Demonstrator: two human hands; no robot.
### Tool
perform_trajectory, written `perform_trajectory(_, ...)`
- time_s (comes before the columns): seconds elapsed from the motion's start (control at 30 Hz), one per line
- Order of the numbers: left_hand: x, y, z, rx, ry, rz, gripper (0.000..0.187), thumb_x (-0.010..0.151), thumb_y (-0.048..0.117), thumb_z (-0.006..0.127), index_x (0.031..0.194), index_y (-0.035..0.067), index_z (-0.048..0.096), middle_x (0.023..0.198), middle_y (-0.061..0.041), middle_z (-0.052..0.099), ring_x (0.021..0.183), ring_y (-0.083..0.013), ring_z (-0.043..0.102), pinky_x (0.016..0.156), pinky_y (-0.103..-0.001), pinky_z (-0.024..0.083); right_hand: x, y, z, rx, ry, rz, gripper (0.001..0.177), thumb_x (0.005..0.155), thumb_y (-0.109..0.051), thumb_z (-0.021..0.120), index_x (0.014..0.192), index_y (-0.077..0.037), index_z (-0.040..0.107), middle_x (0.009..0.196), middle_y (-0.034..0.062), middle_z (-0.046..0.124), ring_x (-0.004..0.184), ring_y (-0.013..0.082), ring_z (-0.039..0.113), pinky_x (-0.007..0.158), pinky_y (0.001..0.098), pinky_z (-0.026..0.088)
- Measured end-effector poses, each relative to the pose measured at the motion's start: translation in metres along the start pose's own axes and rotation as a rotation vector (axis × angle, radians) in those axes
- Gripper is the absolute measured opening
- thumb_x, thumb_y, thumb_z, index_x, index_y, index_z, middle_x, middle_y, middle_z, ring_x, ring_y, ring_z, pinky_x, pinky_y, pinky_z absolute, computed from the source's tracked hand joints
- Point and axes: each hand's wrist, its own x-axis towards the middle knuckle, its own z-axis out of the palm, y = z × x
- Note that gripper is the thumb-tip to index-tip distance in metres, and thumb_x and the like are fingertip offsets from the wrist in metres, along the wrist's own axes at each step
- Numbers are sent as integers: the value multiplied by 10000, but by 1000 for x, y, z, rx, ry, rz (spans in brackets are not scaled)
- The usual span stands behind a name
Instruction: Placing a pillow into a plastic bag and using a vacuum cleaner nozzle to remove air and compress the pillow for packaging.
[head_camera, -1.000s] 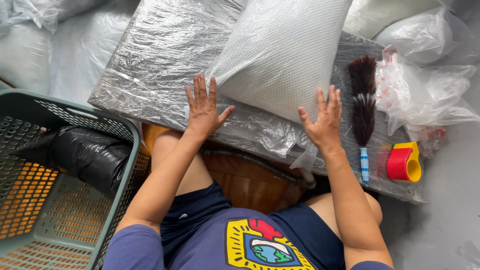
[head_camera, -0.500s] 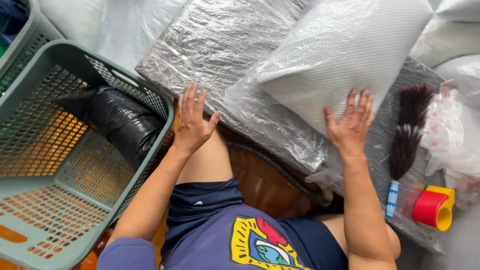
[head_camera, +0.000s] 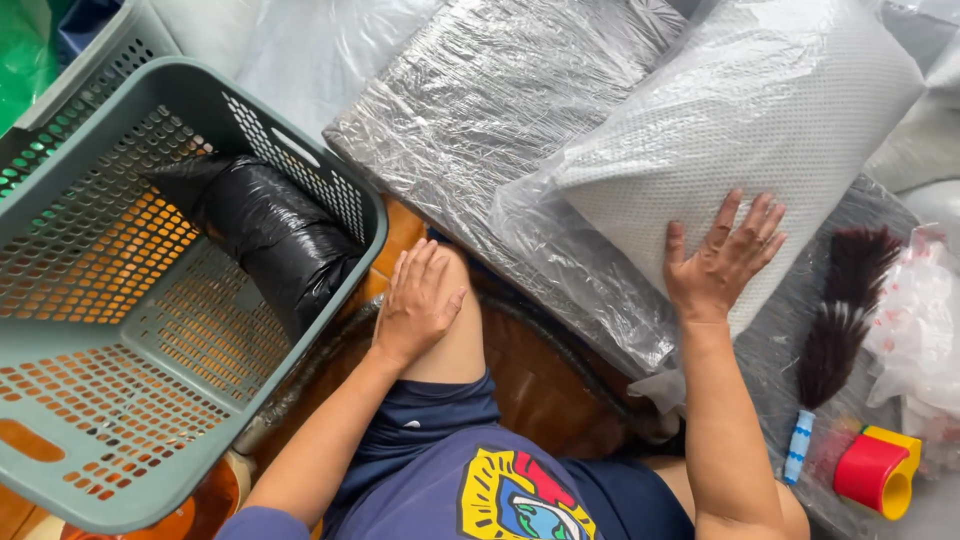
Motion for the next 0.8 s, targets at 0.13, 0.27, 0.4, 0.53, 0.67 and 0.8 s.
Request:
perform_trajectory(0.13, 5, -8, 3, -110, 12, -27, 421, 973, 324, 618, 1263, 19, 594, 1358, -194, 557, 1323, -366, 508, 1183, -513, 358, 0, 1, 5, -23, -41, 36, 779, 1153, -663, 355, 1694, -185, 61, 1737, 138, 14, 1619, 396, 47, 1313, 645, 82)
perform_trajectory(0.27, 3, -13, 5, -81, 80, 10, 436, 948, 398, 666, 1207, 49, 643, 1301, -164, 587, 1312, -367, 561, 1152, -477, 406, 6, -5, 10, 80, 241, -82, 810, 1069, -590, 571, 1616, -19, 394, 1604, 325, 298, 1448, 575, 230, 1120, 702, 182)
perform_trajectory(0.4, 4, -14, 4, -67, 84, 26, 422, 948, 381, 670, 1207, 49, 640, 1297, -164, 586, 1295, -366, 567, 1131, -478, 422, 4, -7, 6, 67, 266, -65, 791, 1066, -577, 562, 1624, -47, 378, 1625, 293, 285, 1470, 548, 221, 1142, 689, 177)
perform_trajectory(0.53, 3, -19, 6, -82, 74, 34, 424, 942, 380, 678, 1205, 49, 644, 1296, -162, 587, 1291, -369, 570, 1121, -481, 432, 1, -7, 9, 53, 284, -51, 793, 1066, -598, 533, 1611, -38, 398, 1621, 288, 300, 1476, 531, 237, 1151, 674, 176)
perform_trajectory(0.67, 4, -19, 4, -115, 60, 36, 405, 945, 356, 665, 1207, 47, 638, 1303, -171, 583, 1301, -377, 561, 1129, -488, 415, 2, -12, 9, 43, 283, -43, 788, 1069, -593, 519, 1615, -40, 388, 1619, 292, 300, 1470, 538, 247, 1146, 678, 185)
perform_trajectory(0.8, 5, -17, 1, -154, 65, 35, 391, 939, 337, 670, 1203, 50, 634, 1301, -172, 587, 1302, -374, 562, 1132, -488, 411, 3, -15, 12, 44, 280, -25, 792, 1068, -604, 513, 1618, -49, 380, 1609, 301, 310, 1460, 551, 246, 1136, 692, 190)
